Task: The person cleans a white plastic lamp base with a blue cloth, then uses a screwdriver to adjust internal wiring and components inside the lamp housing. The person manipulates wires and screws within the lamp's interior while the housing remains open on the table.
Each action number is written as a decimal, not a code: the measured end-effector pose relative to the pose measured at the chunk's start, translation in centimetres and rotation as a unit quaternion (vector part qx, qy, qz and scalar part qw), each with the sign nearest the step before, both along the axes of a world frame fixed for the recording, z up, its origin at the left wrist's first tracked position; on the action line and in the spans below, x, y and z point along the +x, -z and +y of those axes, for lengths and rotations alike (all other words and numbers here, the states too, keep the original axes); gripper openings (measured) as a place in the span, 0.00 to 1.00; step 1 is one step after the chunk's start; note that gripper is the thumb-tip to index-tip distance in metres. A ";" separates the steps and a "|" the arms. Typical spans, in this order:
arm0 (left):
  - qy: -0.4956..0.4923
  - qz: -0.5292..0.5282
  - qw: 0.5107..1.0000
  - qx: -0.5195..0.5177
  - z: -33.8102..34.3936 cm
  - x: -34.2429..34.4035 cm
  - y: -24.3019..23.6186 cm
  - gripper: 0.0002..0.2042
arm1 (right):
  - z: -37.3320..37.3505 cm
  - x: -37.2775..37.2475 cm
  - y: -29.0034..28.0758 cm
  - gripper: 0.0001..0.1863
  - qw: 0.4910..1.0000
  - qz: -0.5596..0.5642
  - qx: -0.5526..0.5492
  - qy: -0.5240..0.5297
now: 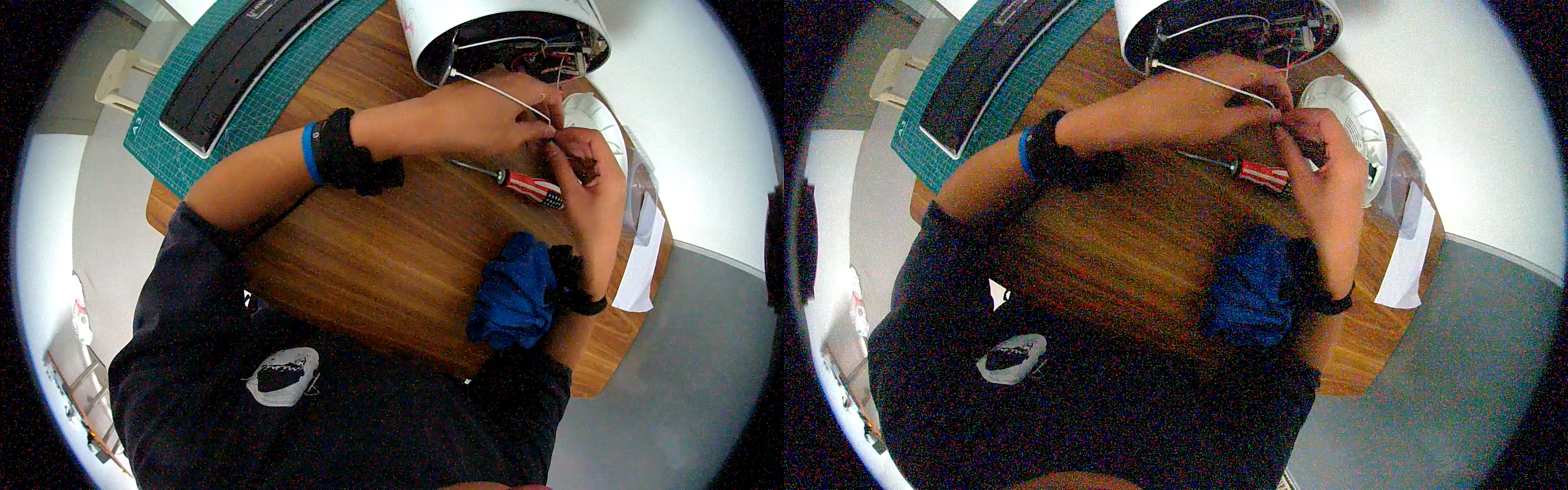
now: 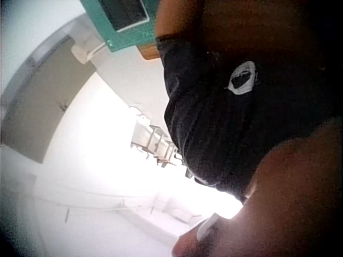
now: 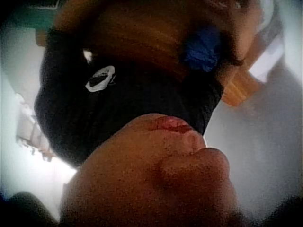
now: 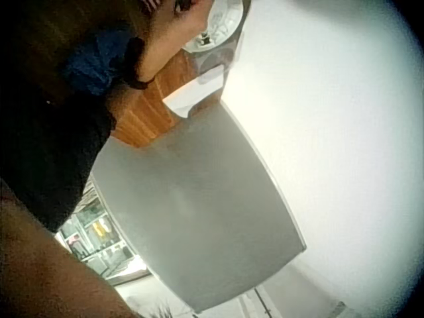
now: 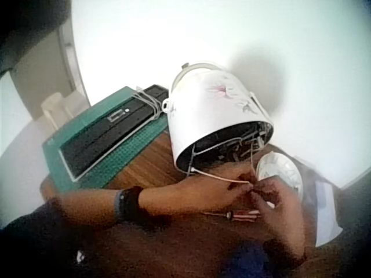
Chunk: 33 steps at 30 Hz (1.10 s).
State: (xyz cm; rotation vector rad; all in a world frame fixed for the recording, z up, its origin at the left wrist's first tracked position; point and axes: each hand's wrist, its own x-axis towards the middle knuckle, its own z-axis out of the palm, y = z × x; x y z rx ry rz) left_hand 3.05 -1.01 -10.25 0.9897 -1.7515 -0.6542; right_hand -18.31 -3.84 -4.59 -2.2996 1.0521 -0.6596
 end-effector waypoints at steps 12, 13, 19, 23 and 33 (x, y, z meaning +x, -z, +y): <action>0.042 -0.012 0.999 -0.022 -0.5 0.6 0.0 0.10 | -0.9 -0.9 0.3 0.10 0.999 0.011 -0.034 -0.015; 0.040 -0.026 0.999 -0.020 -0.5 0.6 -0.2 0.10 | -0.7 -0.9 0.1 0.10 0.999 0.009 -0.038 -0.015; 0.024 -0.024 0.999 -0.021 -0.3 0.8 -0.2 0.10 | -0.5 -0.6 -0.2 0.10 1.000 -0.010 -0.015 -0.021; 0.008 -0.044 0.999 -0.017 0.0 1.0 -0.5 0.10 | -0.2 -0.4 -0.3 0.11 0.999 0.013 -0.041 -0.011; -0.016 -0.083 0.996 -0.031 0.0 1.3 -1.1 0.11 | 0.1 0.1 -0.7 0.10 0.990 0.005 -0.136 -0.021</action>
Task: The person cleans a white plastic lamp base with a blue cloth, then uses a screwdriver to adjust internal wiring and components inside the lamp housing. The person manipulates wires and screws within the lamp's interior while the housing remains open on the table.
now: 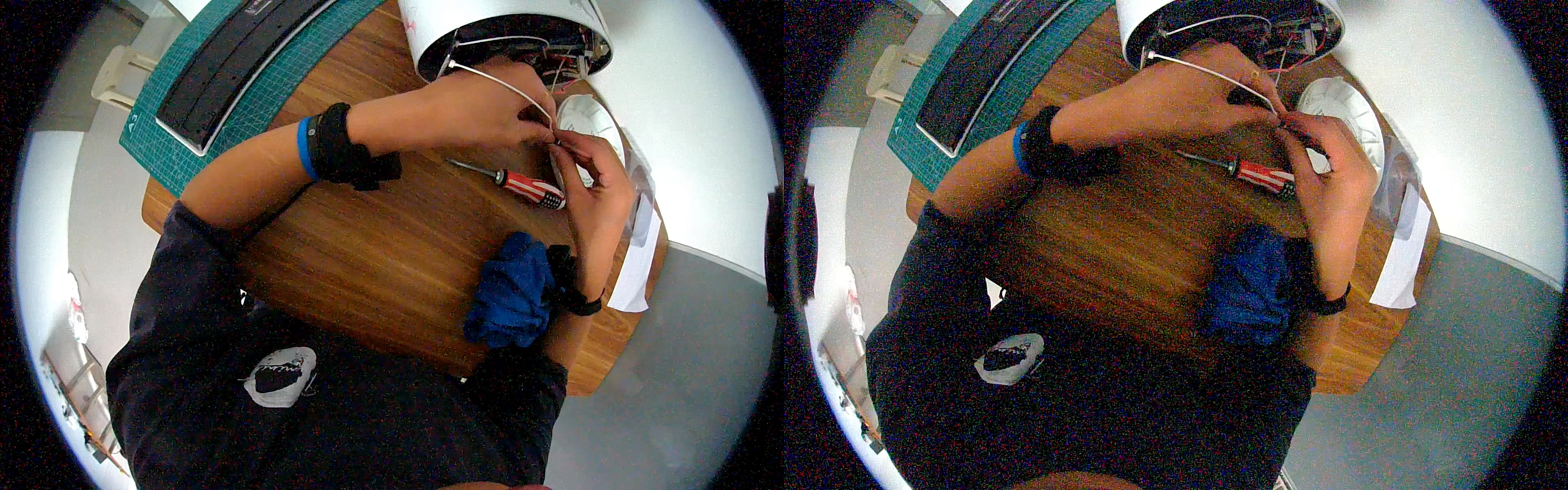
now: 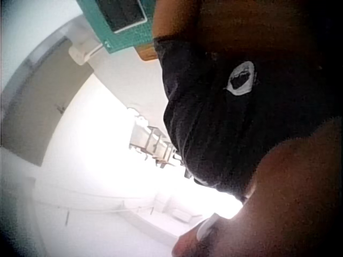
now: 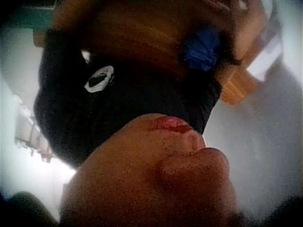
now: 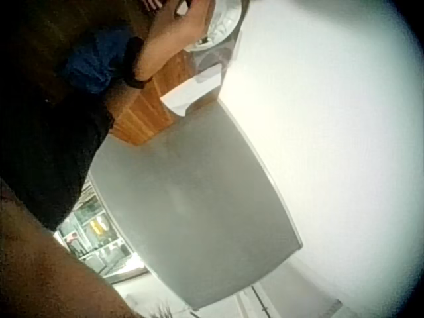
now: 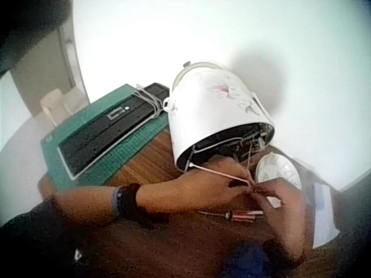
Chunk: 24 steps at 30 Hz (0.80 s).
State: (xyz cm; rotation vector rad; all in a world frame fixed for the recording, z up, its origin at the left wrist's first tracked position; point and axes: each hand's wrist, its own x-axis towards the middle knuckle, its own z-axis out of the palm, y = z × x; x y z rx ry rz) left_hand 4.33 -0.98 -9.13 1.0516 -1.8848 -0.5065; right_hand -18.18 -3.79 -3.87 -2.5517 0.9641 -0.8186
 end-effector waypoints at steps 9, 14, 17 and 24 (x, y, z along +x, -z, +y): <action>0.001 -0.008 1.000 0.025 0.8 -0.4 -1.1 0.14 | -0.5 -0.7 0.4 0.10 1.000 -0.014 0.006 0.013; -0.003 0.004 1.000 0.004 0.4 -0.6 -0.2 0.14 | -0.4 -0.6 0.1 0.10 0.999 -0.008 0.039 0.006; 0.003 0.015 1.000 -0.023 0.0 -0.6 0.6 0.14 | -0.2 -0.6 -0.1 0.09 0.998 0.002 0.063 0.022; 0.018 -0.019 1.000 -0.009 0.6 -0.6 -0.2 0.12 | -0.9 -1.0 0.6 0.09 0.991 0.017 0.131 0.004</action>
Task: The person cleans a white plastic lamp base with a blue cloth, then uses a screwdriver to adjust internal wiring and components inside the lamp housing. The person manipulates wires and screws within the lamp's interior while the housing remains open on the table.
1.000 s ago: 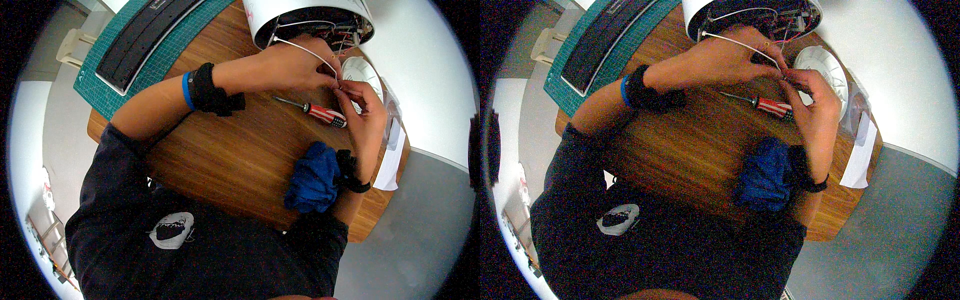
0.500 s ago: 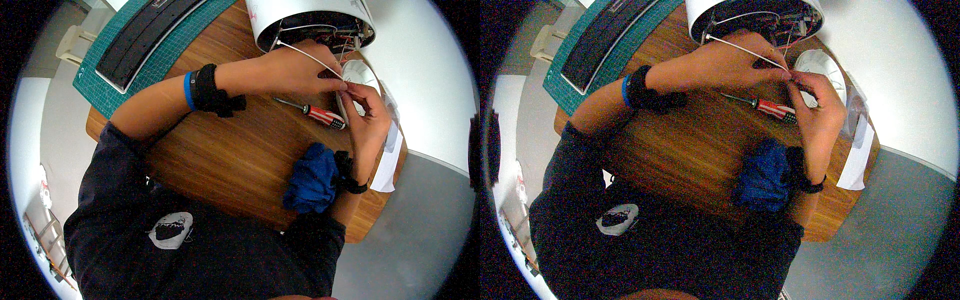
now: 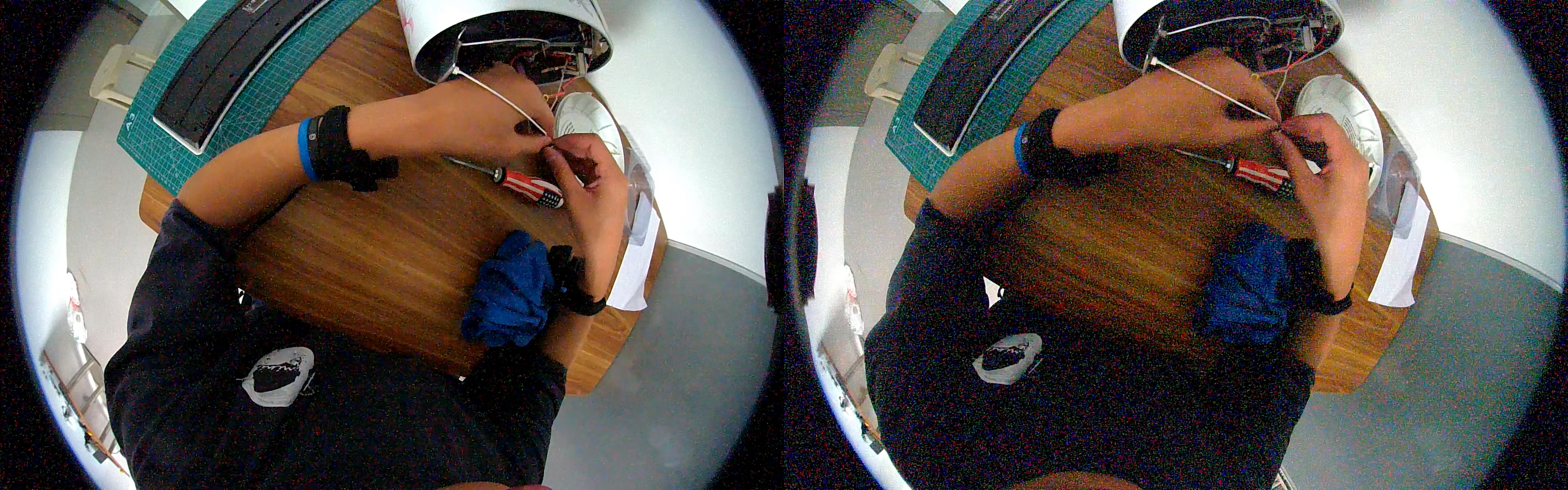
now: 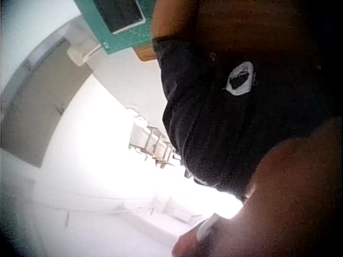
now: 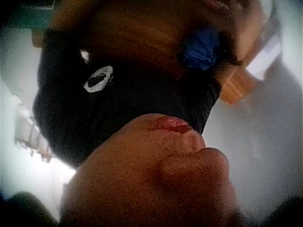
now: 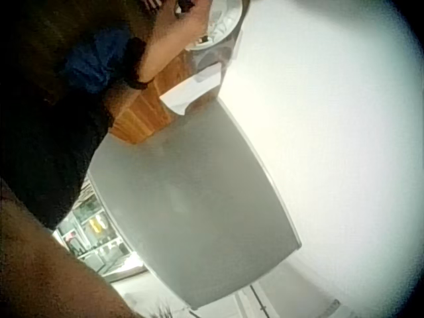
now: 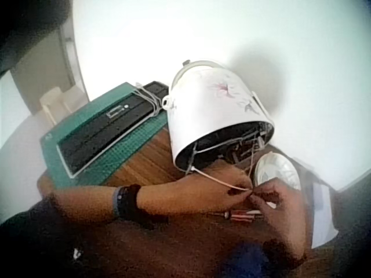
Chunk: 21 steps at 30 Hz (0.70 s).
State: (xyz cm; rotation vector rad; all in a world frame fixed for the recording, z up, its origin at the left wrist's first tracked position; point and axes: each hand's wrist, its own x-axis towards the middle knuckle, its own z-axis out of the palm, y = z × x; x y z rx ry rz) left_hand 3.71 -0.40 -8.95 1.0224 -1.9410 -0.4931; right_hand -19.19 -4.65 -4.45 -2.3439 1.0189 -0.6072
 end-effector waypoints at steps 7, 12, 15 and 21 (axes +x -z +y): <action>-0.009 -0.002 1.000 -0.012 0.1 -0.1 0.2 0.10 | 0.3 0.0 -0.1 0.09 0.992 0.061 -0.101 -0.035; -0.015 0.013 1.000 0.012 0.3 -0.3 0.0 0.10 | 1.2 0.6 -0.9 0.09 0.990 0.092 -0.106 0.003; -0.023 0.005 1.000 0.019 0.6 -0.2 -0.2 0.10 | 1.1 0.7 -0.7 0.09 0.986 0.083 -0.141 -0.028; -0.029 0.002 0.999 0.046 0.6 -0.4 -0.3 0.10 | 1.4 1.0 -1.3 0.10 0.979 0.089 -0.171 -0.069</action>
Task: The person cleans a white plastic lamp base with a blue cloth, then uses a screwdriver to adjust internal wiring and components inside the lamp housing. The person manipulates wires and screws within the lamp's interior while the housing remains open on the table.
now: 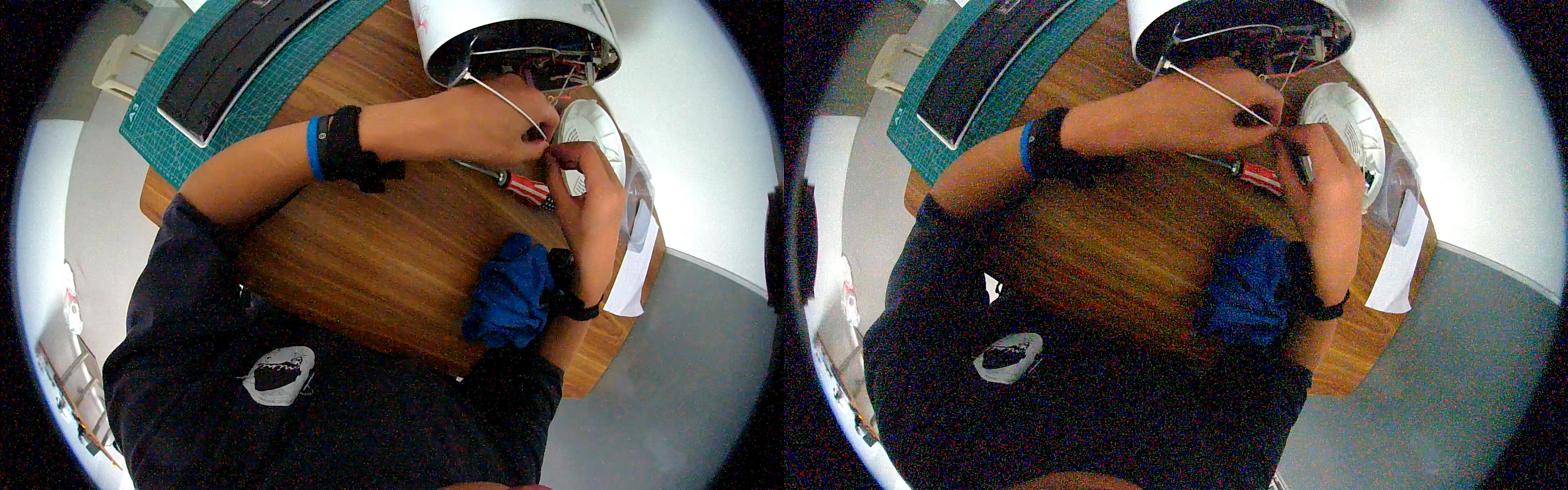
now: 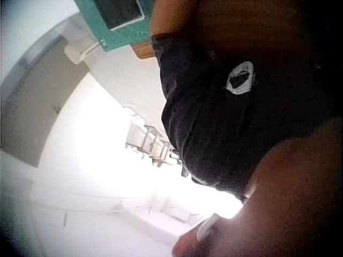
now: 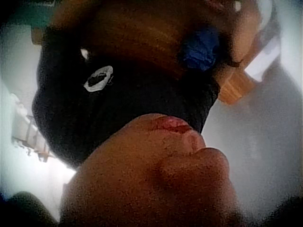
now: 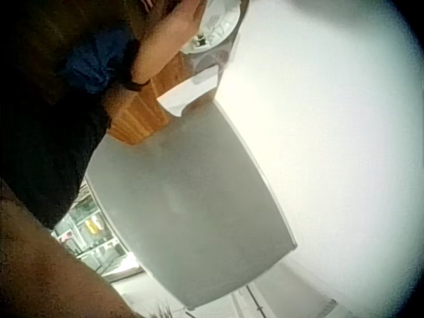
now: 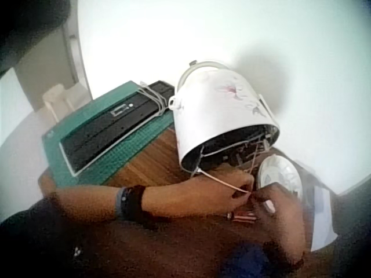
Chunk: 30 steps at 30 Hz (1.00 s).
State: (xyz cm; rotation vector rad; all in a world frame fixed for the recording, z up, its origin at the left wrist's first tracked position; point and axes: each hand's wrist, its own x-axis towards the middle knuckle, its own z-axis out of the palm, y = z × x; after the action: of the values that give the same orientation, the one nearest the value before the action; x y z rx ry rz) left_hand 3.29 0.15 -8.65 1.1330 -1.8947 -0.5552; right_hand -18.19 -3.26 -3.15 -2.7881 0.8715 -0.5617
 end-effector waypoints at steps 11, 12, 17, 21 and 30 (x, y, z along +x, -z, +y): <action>-0.015 -0.027 0.999 -0.022 0.2 0.2 0.8 0.12 | -0.5 -0.1 0.8 0.08 0.997 0.040 -0.059 -0.017; -0.019 -0.035 0.999 -0.015 0.3 0.1 0.7 0.12 | -0.4 -0.1 0.7 0.09 0.997 0.040 -0.056 -0.019; 0.000 -0.032 0.999 0.018 -0.1 -0.2 0.7 0.13 | -0.4 -0.5 0.5 0.13 1.000 0.016 0.007 -0.025; 0.002 -0.004 1.000 0.016 -0.5 -0.6 1.5 0.12 | -0.7 -0.9 1.1 0.10 0.999 -0.008 0.034 0.023; 0.018 0.078 0.996 0.026 -0.3 -0.4 1.3 0.11 | -0.6 -0.6 0.5 0.09 0.996 -0.028 0.071 0.052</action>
State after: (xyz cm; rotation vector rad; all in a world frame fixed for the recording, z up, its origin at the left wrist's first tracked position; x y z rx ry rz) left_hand 2.93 -0.18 -9.96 1.0581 -1.7775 -0.6964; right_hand -18.79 -3.85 -3.65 -2.5988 1.0064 -0.5676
